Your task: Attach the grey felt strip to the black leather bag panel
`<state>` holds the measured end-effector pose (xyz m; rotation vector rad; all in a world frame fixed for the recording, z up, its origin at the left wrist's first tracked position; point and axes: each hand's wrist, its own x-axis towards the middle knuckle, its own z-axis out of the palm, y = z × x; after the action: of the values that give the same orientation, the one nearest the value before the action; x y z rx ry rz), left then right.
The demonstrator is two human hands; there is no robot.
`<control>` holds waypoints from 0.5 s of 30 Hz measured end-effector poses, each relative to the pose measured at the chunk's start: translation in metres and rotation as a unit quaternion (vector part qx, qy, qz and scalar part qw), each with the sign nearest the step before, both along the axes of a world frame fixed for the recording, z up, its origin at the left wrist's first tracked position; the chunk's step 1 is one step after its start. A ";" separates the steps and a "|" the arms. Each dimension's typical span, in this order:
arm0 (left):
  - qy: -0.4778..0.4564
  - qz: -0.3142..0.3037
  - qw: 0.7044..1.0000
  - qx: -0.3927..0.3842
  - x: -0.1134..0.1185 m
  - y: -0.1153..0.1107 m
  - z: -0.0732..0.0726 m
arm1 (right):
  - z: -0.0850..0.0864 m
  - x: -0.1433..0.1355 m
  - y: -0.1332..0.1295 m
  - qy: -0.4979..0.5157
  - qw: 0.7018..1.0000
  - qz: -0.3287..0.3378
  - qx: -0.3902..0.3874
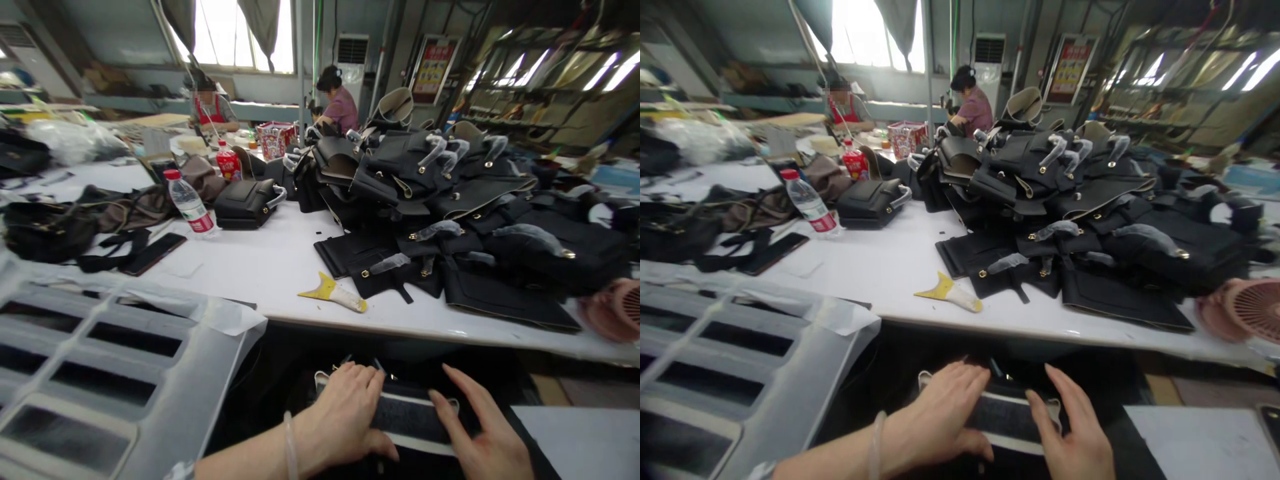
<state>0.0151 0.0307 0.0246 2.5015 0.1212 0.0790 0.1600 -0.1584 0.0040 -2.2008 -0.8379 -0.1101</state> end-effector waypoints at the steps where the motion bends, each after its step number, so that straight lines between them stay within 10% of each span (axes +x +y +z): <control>1: -0.003 0.004 1.000 0.003 0.000 -0.001 -0.001 | 0.011 0.013 0.020 -0.026 0.997 0.066 -0.030; 4: 0.007 0.008 1.000 0.014 0.000 -0.002 -0.002 | 0.033 0.036 0.102 -0.096 0.954 0.234 -0.159; 9: 0.031 -0.009 0.999 0.020 0.001 0.000 0.000 | 0.031 0.034 0.222 -0.158 0.904 0.307 -0.252; 15: 0.044 -0.017 0.999 0.015 0.005 0.006 0.010 | 0.019 0.035 0.249 -0.187 0.886 0.311 -0.287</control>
<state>0.0199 0.0363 0.0345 2.5360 0.1152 -0.0423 0.1951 0.0911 0.0235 -2.3381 -1.9674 0.0424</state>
